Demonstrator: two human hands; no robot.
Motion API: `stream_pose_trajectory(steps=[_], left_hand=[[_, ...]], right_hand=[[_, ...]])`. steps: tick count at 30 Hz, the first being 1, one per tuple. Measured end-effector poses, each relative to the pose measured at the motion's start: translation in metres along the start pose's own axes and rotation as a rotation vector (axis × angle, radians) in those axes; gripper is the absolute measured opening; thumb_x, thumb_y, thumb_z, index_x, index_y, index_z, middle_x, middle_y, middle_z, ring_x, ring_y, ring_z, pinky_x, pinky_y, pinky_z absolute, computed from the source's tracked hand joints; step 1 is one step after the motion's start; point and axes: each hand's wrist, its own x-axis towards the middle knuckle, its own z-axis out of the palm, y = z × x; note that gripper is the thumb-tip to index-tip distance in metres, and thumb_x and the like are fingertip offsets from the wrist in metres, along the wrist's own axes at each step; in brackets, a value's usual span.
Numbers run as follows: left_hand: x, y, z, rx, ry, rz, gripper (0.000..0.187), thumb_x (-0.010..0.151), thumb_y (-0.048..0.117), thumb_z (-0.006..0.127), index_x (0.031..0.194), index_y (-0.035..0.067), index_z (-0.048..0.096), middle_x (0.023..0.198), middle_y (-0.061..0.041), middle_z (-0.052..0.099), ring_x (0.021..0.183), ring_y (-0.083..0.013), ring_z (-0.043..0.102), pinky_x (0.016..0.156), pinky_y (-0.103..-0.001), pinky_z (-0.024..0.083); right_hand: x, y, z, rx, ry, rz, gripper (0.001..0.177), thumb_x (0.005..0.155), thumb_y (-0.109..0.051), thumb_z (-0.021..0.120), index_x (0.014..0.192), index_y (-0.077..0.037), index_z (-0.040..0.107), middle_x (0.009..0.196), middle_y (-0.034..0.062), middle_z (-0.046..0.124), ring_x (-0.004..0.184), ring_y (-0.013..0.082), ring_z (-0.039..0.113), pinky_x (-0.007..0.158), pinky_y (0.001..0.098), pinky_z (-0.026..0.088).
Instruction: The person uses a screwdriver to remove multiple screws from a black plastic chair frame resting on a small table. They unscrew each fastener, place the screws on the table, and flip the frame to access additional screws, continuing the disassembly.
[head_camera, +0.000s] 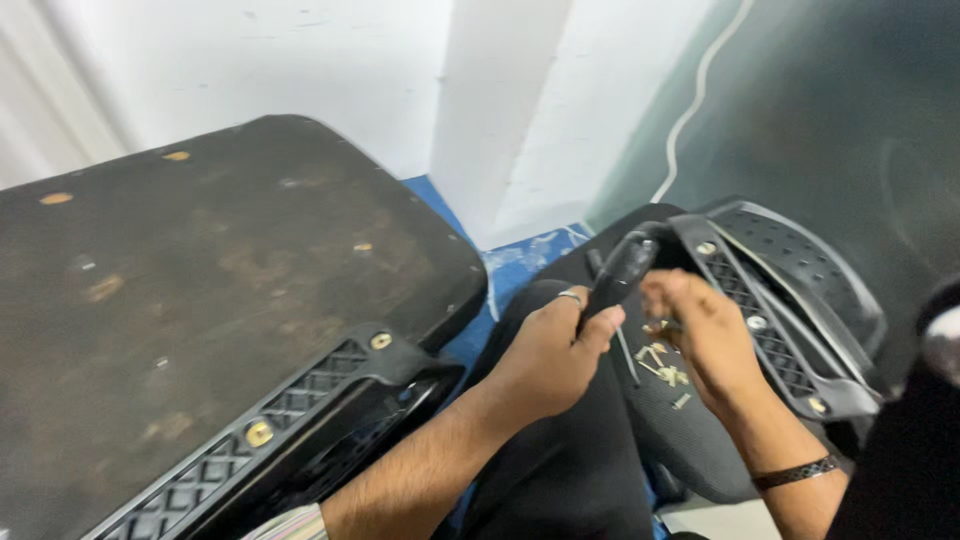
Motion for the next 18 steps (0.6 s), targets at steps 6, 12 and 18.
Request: stream_pose_trajectory(steps=[6, 12, 18], left_hand=[[0.014, -0.024, 0.034, -0.076, 0.012, -0.071, 0.03, 0.102, 0.029, 0.059, 0.091, 0.001, 0.059, 0.076, -0.009, 0.068, 0.068, -0.017, 0.065, 0.064, -0.032, 0.05], [0.023, -0.033, 0.046, -0.67, -0.04, -0.536, 0.025, 0.101, 0.028, 0.056, 0.099, 0.004, 0.051, 0.081, -0.004, 0.054, 0.056, -0.0122, 0.048, 0.049, -0.028, 0.046], [0.022, -0.033, 0.052, -0.679, -0.009, -0.541, 0.027, 0.103, 0.03, 0.053, 0.097, 0.005, 0.051, 0.081, -0.004, 0.053, 0.056, -0.011, 0.045, 0.048, -0.028, 0.044]], right_hand=[[-0.019, 0.107, -0.104, -1.003, 0.092, 0.369, 0.036, 0.079, -0.034, 0.085, 0.106, -0.01, 0.079, 0.094, 0.0075, 0.081, 0.089, 0.0181, 0.077, 0.085, 0.0328, 0.059], [-0.025, 0.17, -0.11, -1.155, 0.054, 0.264, 0.038, 0.076, -0.041, 0.085, 0.101, -0.013, 0.079, 0.09, 0.0065, 0.081, 0.085, 0.019, 0.079, 0.082, 0.0332, 0.061], [-0.029, 0.178, -0.123, -1.061, 0.207, 0.375, 0.02, 0.084, -0.025, 0.079, 0.097, -0.01, 0.08, 0.087, 0.0088, 0.081, 0.08, 0.0198, 0.079, 0.081, 0.0333, 0.061]])
